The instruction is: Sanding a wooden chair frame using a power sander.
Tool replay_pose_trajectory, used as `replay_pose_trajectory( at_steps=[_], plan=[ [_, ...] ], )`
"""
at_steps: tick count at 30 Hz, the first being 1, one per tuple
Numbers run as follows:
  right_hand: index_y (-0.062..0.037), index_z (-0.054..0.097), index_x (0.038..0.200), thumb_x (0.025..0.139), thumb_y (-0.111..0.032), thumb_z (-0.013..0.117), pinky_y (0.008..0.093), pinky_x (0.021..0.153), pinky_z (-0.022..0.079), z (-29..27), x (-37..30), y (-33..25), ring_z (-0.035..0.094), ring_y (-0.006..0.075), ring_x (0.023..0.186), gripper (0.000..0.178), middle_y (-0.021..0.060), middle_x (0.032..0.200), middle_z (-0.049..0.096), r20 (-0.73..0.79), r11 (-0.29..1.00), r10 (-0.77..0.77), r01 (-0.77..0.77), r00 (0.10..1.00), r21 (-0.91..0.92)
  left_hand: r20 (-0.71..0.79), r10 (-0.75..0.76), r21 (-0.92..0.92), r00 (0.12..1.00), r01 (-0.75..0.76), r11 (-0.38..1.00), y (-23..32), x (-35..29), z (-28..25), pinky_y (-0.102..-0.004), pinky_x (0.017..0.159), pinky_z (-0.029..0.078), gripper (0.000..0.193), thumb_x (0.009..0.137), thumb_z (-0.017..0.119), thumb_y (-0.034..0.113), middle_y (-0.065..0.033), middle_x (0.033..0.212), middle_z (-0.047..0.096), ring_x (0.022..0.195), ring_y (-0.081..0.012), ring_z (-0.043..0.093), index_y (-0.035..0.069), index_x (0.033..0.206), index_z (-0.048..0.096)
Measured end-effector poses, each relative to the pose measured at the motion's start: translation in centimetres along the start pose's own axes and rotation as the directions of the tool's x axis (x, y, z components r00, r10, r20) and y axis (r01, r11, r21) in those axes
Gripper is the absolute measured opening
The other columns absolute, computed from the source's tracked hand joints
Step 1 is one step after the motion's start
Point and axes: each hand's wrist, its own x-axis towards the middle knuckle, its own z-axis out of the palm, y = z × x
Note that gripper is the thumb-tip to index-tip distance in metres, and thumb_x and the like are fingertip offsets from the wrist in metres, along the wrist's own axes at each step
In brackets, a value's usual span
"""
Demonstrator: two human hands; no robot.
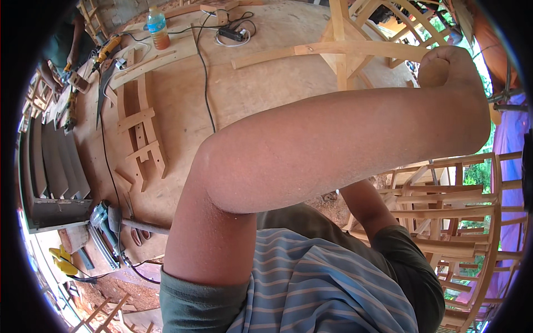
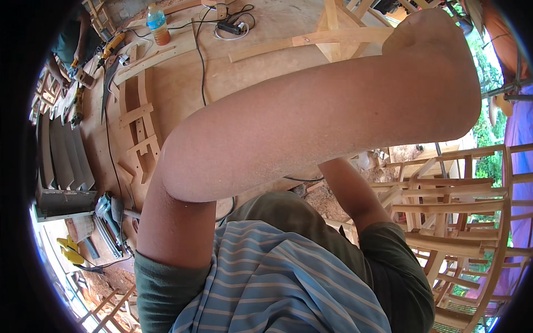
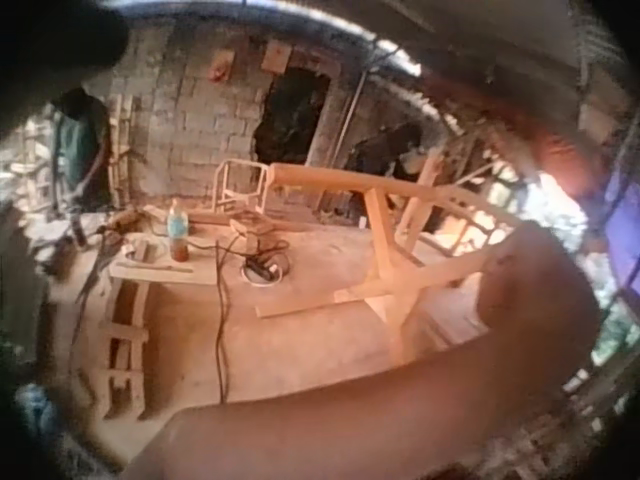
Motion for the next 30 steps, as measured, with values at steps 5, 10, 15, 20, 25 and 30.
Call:
replay_pose_trajectory(
  at_steps=[5,10,15,20,25,30],
  plan=[
    [-0.0218,0.042,0.151,0.078,-0.031,0.072,0.0512,0.097,0.053,1.5,-0.8,1.3,0.063,0.0464,0.113,0.079,0.0268,0.128,0.057,-0.010,1.000,-0.013,0.013,1.000,0.002,-0.226,-0.020,0.074,0.974,0.038,0.997,1.3,-1.1,0.7,-0.0496,0.073,0.051,0.018,0.076,0.075,0.015,-0.0103,0.088,0.073,0.089,-0.0295,0.067,0.008,0.092,0.081],
    [-0.0218,0.042,0.151,0.078,-0.030,0.072,0.0513,0.097,0.053,3.1,-1.9,0.1,0.063,0.0465,0.113,0.079,0.0266,0.127,0.057,-0.009,1.000,0.005,-0.005,1.000,0.018,-0.237,0.024,0.099,0.971,-0.001,0.995,0.8,0.2,1.3,-0.0535,0.067,0.050,0.019,0.072,0.076,0.015,-0.0112,0.085,0.072,0.087,-0.0314,0.066,0.008,0.089,0.081],
    [-0.0218,0.042,0.151,0.078,-0.030,0.072,0.0515,0.096,0.053,12.2,-7.2,-8.7,0.063,0.0465,0.112,0.079,0.0264,0.127,0.057,0.011,0.999,-0.040,0.040,0.999,0.019,-0.359,-0.009,0.276,0.933,0.115,0.954,1.7,-0.3,2.4,-0.0541,0.066,0.051,0.017,0.066,0.078,0.014,-0.0097,0.073,0.068,0.075,-0.0341,0.066,0.006,0.080,0.079],
    [-0.0218,0.042,0.151,0.078,-0.029,0.072,0.0516,0.096,0.053,22.0,-11.3,-20.6,0.063,0.0465,0.112,0.079,0.0262,0.127,0.057,0.026,0.998,-0.060,0.059,0.998,0.029,-0.374,-0.006,0.300,0.927,0.127,0.946,1.4,0.7,3.2,-0.0552,0.066,0.050,0.019,0.063,0.080,0.012,-0.0102,0.074,0.068,0.075,-0.0336,0.066,0.004,0.080,0.078],
    [-0.0217,0.042,0.151,0.078,-0.029,0.072,0.0517,0.096,0.053,25.3,-6.3,-30.5,0.063,0.0465,0.111,0.079,0.0261,0.127,0.057,-0.012,0.997,-0.067,0.068,0.998,0.042,0.016,0.029,0.059,0.999,-0.030,0.998,0.6,1.1,0.9,-0.0563,0.068,0.051,0.026,0.067,0.079,0.013,-0.0113,0.087,0.070,0.085,-0.0341,0.067,0.003,0.091,0.078],
    [-0.0217,0.042,0.151,0.078,-0.028,0.072,0.0518,0.095,0.053,26.0,-3.3,-35.2,0.064,0.0466,0.111,0.079,0.0259,0.126,0.057,-0.054,0.997,-0.038,0.042,0.998,0.068,-0.071,-0.170,-0.040,0.983,0.167,0.985,1.1,2.3,1.6,-0.0461,0.072,0.051,0.032,0.076,0.075,0.030,-0.0040,0.099,0.071,0.090,-0.0248,0.065,0.013,0.102,0.076]
  ],
)
